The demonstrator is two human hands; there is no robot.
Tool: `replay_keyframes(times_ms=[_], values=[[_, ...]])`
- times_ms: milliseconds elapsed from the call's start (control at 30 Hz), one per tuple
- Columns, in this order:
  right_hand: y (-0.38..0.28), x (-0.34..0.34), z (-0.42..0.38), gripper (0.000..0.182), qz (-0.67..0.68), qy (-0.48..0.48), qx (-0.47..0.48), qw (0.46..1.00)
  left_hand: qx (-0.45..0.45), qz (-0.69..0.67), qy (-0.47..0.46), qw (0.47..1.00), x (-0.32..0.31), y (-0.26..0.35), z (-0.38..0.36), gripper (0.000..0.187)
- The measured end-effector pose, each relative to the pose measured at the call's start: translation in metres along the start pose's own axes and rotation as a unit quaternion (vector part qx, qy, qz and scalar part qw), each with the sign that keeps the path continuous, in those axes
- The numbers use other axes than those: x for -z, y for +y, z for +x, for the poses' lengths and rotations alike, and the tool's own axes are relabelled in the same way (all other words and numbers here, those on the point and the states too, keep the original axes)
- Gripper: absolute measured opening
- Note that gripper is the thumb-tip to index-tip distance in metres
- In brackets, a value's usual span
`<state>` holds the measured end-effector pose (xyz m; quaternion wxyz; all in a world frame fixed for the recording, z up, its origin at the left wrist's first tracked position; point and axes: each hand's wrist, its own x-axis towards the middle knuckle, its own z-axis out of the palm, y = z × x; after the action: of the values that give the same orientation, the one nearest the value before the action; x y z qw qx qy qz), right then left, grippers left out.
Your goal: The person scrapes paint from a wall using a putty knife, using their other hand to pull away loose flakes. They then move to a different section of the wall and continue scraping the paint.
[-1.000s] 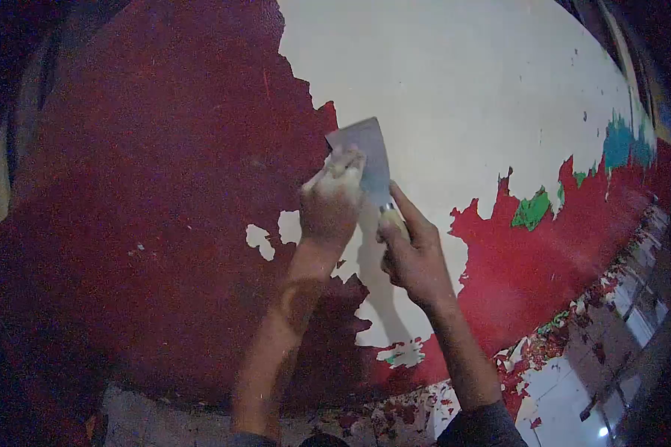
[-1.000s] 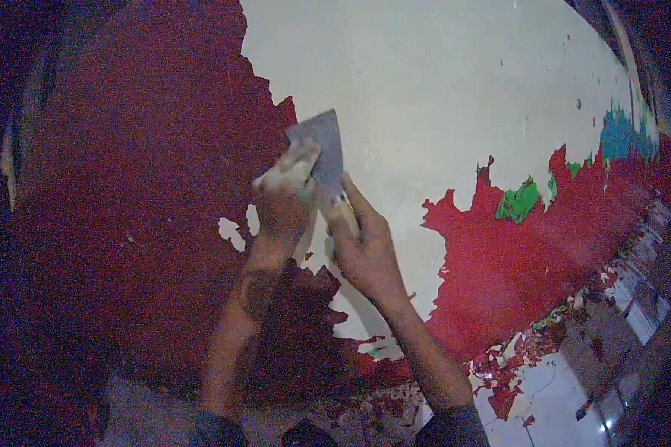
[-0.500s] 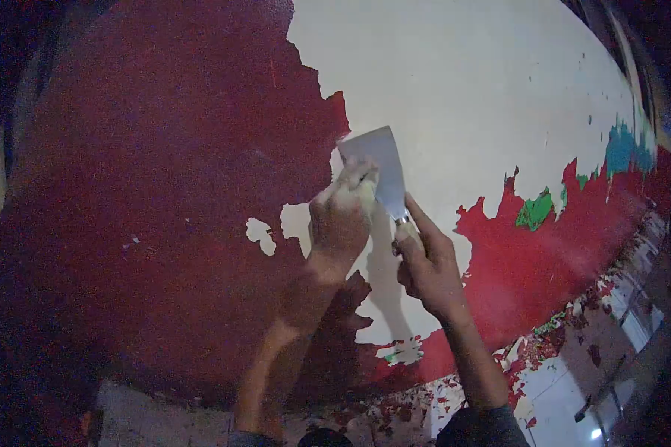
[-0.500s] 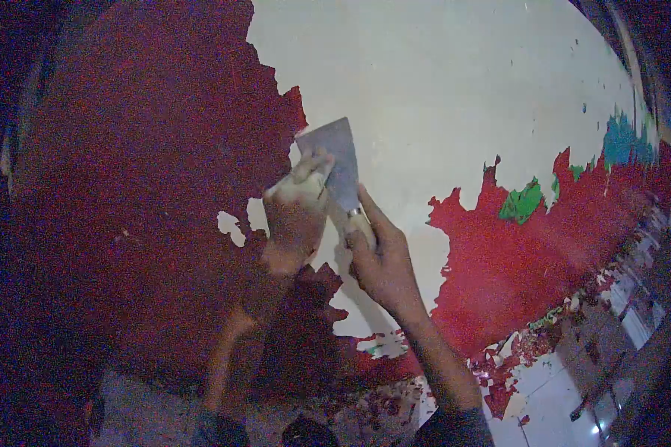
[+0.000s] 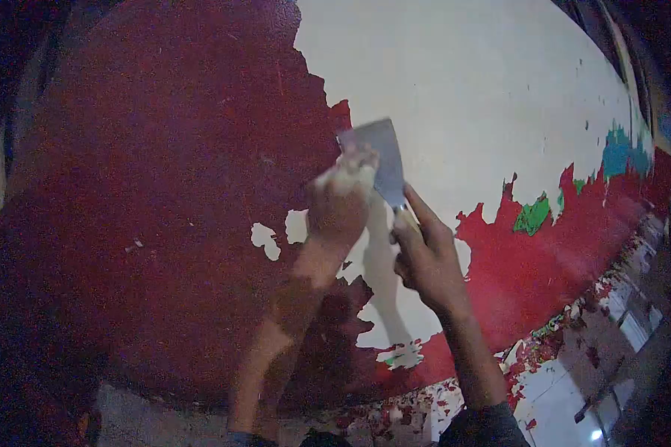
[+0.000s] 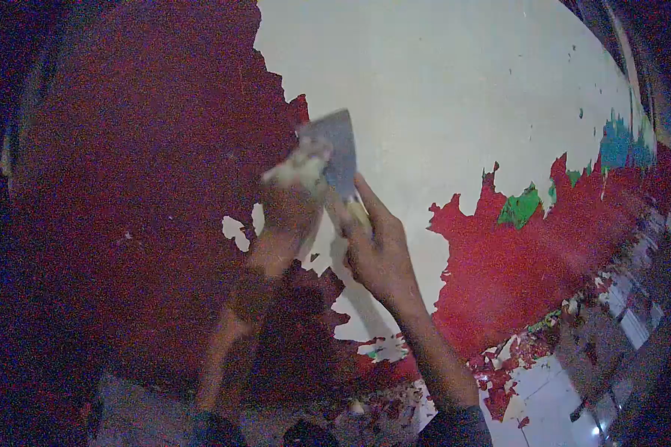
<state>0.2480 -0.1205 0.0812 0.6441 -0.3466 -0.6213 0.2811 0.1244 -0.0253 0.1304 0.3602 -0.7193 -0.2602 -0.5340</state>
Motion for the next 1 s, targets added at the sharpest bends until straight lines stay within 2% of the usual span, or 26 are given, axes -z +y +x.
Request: replay_keyframes(times_ms=[67, 167, 200, 267, 367, 500, 600, 700, 733, 833, 933, 1000], values=[[0.002, -0.001, -0.004, 0.053, -0.003, 0.007, -0.023, 1.000, -0.034, 0.006, -0.014, 0.999, -0.001, 0.004, -0.014, 0.030], [-0.007, -0.006, 0.007, 0.053, 0.018, 0.007, -0.014, 1.000, 0.042, 0.006, 0.023, 0.999, 0.000, 0.000, 0.012, 0.031], [-0.010, -0.008, 0.011, 0.053, 0.030, 0.005, -0.009, 0.999, 0.031, 0.003, -0.002, 1.000, -0.001, 0.002, 0.008, 0.031], [0.003, 0.003, -0.007, 0.052, 0.015, 0.014, -0.058, 0.998, 0.010, -0.005, -0.065, 0.998, -0.002, 0.008, -0.014, 0.032], [0.001, 0.003, -0.013, 0.052, 0.033, 0.012, -0.079, 0.996, -0.025, 0.004, -0.018, 1.000, -0.006, 0.004, -0.017, 0.033], [0.005, 0.009, -0.014, 0.053, 0.025, 0.004, -0.082, 0.996, -0.005, -0.007, -0.003, 1.000, -0.007, 0.013, -0.021, 0.035], [0.010, 0.003, -0.005, 0.054, 0.054, 0.005, -0.049, 0.997, 0.038, -0.022, -0.082, 0.996, 0.001, 0.007, -0.009, 0.035], [0.011, 0.003, -0.001, 0.054, 0.059, 0.001, -0.027, 0.998, 0.016, -0.011, -0.019, 1.000, -0.007, 0.006, -0.010, 0.034], [0.011, 0.004, -0.005, 0.054, 0.056, 0.002, -0.041, 0.998, 0.013, -0.012, -0.042, 0.999, -0.006, 0.009, -0.015, 0.034], [0.001, 0.009, -0.006, 0.053, 0.037, 0.000, -0.051, 0.998, -0.003, 0.003, -0.010, 1.000, -0.007, 0.003, -0.006, 0.034], [-0.007, 0.008, 0.001, 0.053, 0.021, 0.002, -0.051, 0.998, 0.019, -0.001, -0.020, 1.000, -0.004, 0.008, -0.001, 0.033], [0.002, 0.011, -0.011, 0.052, 0.010, 0.006, -0.066, 0.998, -0.016, 0.005, -0.022, 1.000, -0.004, 0.007, -0.010, 0.026]])
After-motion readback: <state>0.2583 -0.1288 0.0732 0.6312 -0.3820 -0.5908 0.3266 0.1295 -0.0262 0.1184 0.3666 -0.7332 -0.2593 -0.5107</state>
